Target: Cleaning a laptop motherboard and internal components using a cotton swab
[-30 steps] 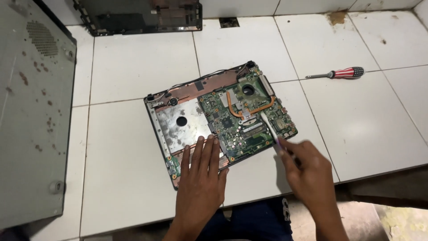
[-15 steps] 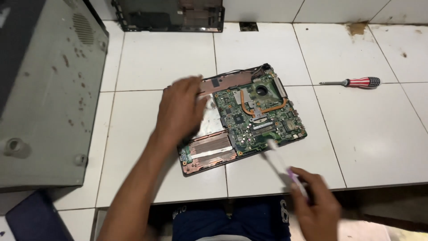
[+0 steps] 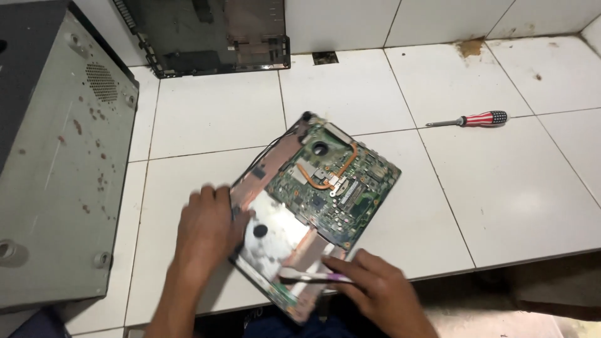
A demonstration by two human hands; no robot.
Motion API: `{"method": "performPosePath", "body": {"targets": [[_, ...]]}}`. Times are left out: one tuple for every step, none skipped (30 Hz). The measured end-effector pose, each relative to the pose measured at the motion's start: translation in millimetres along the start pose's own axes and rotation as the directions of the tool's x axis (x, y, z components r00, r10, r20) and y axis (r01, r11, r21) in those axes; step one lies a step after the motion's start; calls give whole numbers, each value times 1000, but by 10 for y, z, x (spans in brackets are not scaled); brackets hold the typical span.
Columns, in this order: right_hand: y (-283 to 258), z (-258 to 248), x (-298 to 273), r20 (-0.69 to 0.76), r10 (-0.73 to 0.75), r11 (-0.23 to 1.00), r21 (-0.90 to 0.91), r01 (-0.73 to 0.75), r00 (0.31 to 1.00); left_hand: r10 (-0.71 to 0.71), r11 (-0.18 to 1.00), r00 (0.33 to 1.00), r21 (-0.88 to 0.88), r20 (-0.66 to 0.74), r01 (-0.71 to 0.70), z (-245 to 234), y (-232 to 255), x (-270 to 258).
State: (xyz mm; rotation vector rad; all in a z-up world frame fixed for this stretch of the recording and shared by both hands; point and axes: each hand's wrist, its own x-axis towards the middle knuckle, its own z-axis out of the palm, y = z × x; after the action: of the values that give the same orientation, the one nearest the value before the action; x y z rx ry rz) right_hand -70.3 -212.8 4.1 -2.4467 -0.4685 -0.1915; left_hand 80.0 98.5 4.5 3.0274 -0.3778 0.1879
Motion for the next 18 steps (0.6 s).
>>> {"method": "performPosePath", "body": {"targets": [[125, -103, -7, 2, 4, 1000, 2, -4, 1000, 1, 1000, 1000, 0, 5, -1, -22, 95, -151], [248, -205, -21, 40, 73, 997, 31, -75, 997, -56, 998, 997, -2, 57, 56, -45, 191, -324], [370, -304, -38, 79, 141, 988, 57, -146, 987, -112, 994, 988, -1, 109, 113, -69, 287, -501], [443, -401, 33, 89, 148, 987, 57, -153, 985, -113, 993, 986, -5, 120, 115, -70, 409, -591], [514, -499, 101, 64, 210, 978, -10, -210, 976, -103, 991, 991, -75, 91, 110, -78, 533, -684], [598, -612, 195, 26, 266, 962, -79, -263, 964, -92, 984, 994, -146, 51, 99, -86, 660, -738], [633, -681, 200, 26, 267, 961, -85, -264, 963, -91, 984, 995, -152, 51, 98, -61, 724, -790], [680, -746, 246, -46, 324, 944, -48, -326, 945, -94, 966, 989, -229, 118, 119, -44, 776, -811], [727, -814, 293, -114, 381, 923, -5, -384, 918, -90, 942, 979, -304, 185, 144, -27, 830, -831], [687, -874, 273, -110, 381, 923, -6, -384, 918, -93, 941, 978, -304, 187, 147, -148, 810, -802], [649, -934, 253, -146, 412, 911, 43, -410, 899, -77, 877, 948, -431, 310, 212, -267, 791, -772], [620, -1003, 251, -183, 439, 898, 93, -429, 879, -39, 792, 908, -540, 418, 283, -388, 774, -722], [618, -1010, 236, -184, 435, 900, 92, -426, 881, -42, 791, 909, -542, 415, 284, -362, 810, -725], [614, -1012, 210, -206, 422, 906, 64, -418, 883, -71, 802, 907, -516, 416, 300, -330, 843, -727], [613, -1012, 184, -228, 407, 911, 36, -410, 885, -100, 812, 904, -491, 415, 315, -297, 878, -728], [572, -993, 163, -226, 406, 912, 37, -409, 885, -103, 813, 904, -489, 415, 317, -271, 951, -756], [533, -972, 142, -261, 396, 904, -57, -424, 880, -25, 827, 916, -506, 400, 244, -242, 1025, -783], [491, -946, 109, -295, 386, 885, -150, -441, 874, 55, 836, 921, -522, 386, 169, -209, 1098, -815]]}}
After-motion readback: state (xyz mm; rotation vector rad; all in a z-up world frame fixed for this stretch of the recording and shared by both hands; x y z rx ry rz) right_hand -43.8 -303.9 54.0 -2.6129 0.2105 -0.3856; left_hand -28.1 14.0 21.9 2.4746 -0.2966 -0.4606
